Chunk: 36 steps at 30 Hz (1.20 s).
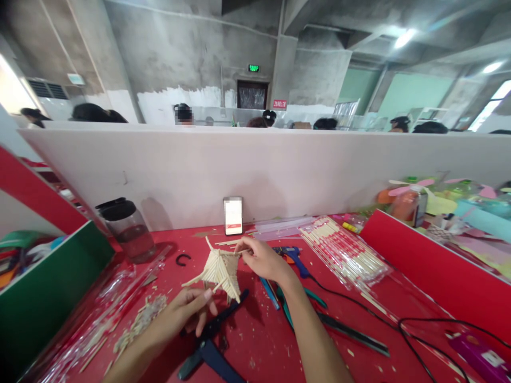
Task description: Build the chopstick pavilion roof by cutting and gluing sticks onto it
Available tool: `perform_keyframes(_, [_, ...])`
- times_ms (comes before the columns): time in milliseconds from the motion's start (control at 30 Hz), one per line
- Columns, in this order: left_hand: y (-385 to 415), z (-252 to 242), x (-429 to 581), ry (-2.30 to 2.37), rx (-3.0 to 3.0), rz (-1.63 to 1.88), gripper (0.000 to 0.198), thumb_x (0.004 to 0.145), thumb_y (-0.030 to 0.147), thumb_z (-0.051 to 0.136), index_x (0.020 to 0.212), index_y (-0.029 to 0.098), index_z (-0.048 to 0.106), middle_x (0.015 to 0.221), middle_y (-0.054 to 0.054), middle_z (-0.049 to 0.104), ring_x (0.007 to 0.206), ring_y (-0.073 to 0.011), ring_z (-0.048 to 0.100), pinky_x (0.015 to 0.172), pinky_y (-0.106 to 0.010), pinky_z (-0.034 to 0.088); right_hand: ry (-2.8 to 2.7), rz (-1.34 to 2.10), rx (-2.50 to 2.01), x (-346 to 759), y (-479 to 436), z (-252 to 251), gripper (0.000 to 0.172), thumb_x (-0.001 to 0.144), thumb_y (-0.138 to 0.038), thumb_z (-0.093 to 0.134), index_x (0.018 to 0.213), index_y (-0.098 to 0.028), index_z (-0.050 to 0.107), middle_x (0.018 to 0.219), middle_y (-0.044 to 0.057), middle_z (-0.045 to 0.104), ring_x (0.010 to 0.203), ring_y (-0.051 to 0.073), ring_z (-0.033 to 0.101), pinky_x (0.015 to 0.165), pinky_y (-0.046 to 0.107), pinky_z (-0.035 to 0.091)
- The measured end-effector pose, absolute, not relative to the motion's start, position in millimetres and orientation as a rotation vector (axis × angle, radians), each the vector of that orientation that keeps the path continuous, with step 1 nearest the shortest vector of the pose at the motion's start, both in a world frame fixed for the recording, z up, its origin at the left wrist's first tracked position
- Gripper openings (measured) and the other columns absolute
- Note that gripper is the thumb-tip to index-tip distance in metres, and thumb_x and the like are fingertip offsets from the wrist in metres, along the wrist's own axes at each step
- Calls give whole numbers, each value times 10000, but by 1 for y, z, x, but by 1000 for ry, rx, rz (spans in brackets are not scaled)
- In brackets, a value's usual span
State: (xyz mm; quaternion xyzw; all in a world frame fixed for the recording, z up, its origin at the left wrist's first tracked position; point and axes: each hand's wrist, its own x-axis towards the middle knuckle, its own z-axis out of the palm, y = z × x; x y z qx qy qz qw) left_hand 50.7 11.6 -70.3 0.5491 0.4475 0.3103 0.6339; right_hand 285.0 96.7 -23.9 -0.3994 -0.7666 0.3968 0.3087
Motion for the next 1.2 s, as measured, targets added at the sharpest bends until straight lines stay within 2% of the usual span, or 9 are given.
perform_keyframes(233, [10, -68, 51, 995, 1279, 689, 686, 838, 750, 556, 751, 103, 767, 429, -15, 574, 370, -82, 343, 435, -242, 207, -2019, 1067, -1072, 283, 96, -22, 158, 903, -119, 481, 922, -211, 608, 891, 5, 656, 781, 165, 591, 740, 280, 447])
perform_keyframes(400, [7, -69, 52, 1011, 1241, 744, 590, 850, 691, 608, 906, 124, 759, 418, 54, 484, 384, -85, 321, 448, -235, 201, -2019, 1065, -1083, 283, 96, -21, 137, 898, -133, 499, 914, -216, 607, 878, 3, 658, 787, 171, 591, 743, 287, 446])
perform_keyframes(733, [9, -75, 52, 937, 1246, 792, 544, 882, 651, 602, 827, 125, 728, 451, 60, 434, 418, -87, 306, 467, -236, 209, -2031, 1055, -1074, 284, 94, -20, 122, 902, -141, 523, 912, -213, 621, 911, 18, 684, 845, 186, 622, 765, 294, 457])
perform_keyframes(900, [8, -75, 54, 939, 1209, 824, 533, 869, 638, 632, 833, 115, 733, 465, 68, 406, 428, -84, 278, 466, -244, 176, -2032, 1060, -1061, 283, 93, -17, 126, 896, -128, 515, 898, -212, 610, 896, 9, 672, 841, 181, 614, 760, 286, 449])
perform_keyframes(1067, [5, -72, 56, 949, 1175, 848, 548, 850, 652, 653, 931, 117, 743, 467, 97, 318, 436, -84, 228, 459, -247, 147, -2030, 1059, -1051, 282, 94, -18, 123, 904, -135, 514, 892, -214, 608, 870, 1, 661, 815, 174, 611, 746, 281, 448])
perform_keyframes(1200, [4, -69, 57, 956, 1191, 839, 550, 868, 649, 636, 986, 121, 734, 478, 104, 303, 438, -78, 219, 451, -243, 142, -2037, 1051, -1041, 282, 94, -19, 122, 906, -135, 513, 894, -215, 604, 878, 2, 658, 823, 173, 614, 758, 284, 452])
